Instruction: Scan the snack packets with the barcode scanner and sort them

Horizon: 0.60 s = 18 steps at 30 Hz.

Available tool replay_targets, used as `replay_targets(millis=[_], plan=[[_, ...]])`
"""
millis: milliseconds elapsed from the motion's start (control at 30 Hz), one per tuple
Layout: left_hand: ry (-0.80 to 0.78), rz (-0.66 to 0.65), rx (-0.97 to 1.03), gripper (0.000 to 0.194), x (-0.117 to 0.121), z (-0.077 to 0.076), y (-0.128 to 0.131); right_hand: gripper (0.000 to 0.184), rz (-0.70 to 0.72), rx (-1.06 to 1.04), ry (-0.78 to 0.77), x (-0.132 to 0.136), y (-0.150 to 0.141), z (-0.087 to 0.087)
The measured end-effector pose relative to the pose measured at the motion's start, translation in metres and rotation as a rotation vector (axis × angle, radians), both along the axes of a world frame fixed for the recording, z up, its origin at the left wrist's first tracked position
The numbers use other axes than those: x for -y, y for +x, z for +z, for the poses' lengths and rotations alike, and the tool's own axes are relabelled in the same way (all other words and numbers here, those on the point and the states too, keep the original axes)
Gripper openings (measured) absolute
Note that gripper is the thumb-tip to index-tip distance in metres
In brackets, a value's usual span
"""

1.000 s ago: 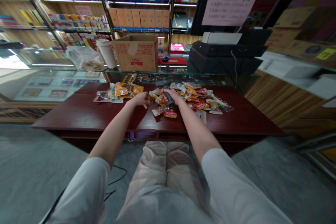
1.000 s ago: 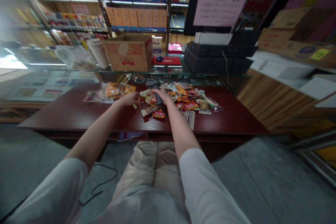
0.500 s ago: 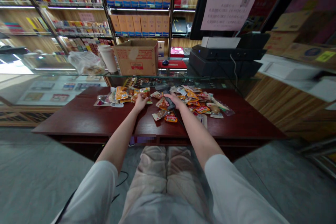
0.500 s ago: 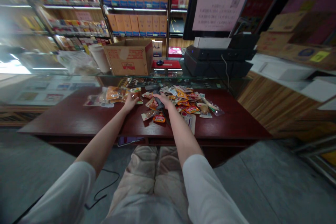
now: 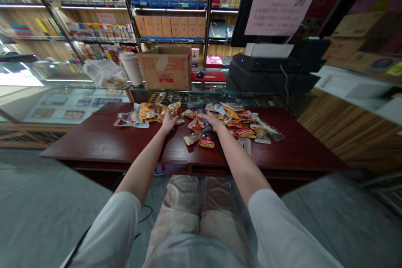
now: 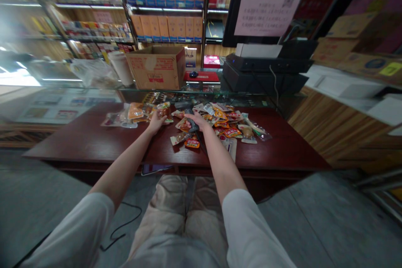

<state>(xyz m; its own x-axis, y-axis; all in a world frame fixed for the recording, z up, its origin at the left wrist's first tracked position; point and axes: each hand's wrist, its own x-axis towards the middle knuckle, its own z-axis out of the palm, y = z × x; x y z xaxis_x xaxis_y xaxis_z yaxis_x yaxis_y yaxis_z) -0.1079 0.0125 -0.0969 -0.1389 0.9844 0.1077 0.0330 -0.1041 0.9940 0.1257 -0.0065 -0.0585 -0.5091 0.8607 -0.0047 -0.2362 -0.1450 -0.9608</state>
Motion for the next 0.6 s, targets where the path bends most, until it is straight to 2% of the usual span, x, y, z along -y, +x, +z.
replay_targets(millis=[100,233,433,600], plan=[[-0.03,0.015,0.026,0.04,-0.001,0.003,-0.003,0.035,-0.023,0.006,-0.002,0.0,-0.001,0.0],[-0.108,-0.066,0.118,0.023,-0.003,0.01,-0.008,0.034,-0.023,-0.016,0.005,0.001,-0.002,-0.001],[-0.265,-0.113,0.645,0.02,-0.014,0.03,-0.012,0.039,-0.023,-0.039,0.014,-0.001,-0.003,-0.007],[-0.269,-0.323,0.909,0.011,-0.018,0.049,-0.012,0.038,-0.011,-0.064,0.013,-0.003,-0.003,-0.01]])
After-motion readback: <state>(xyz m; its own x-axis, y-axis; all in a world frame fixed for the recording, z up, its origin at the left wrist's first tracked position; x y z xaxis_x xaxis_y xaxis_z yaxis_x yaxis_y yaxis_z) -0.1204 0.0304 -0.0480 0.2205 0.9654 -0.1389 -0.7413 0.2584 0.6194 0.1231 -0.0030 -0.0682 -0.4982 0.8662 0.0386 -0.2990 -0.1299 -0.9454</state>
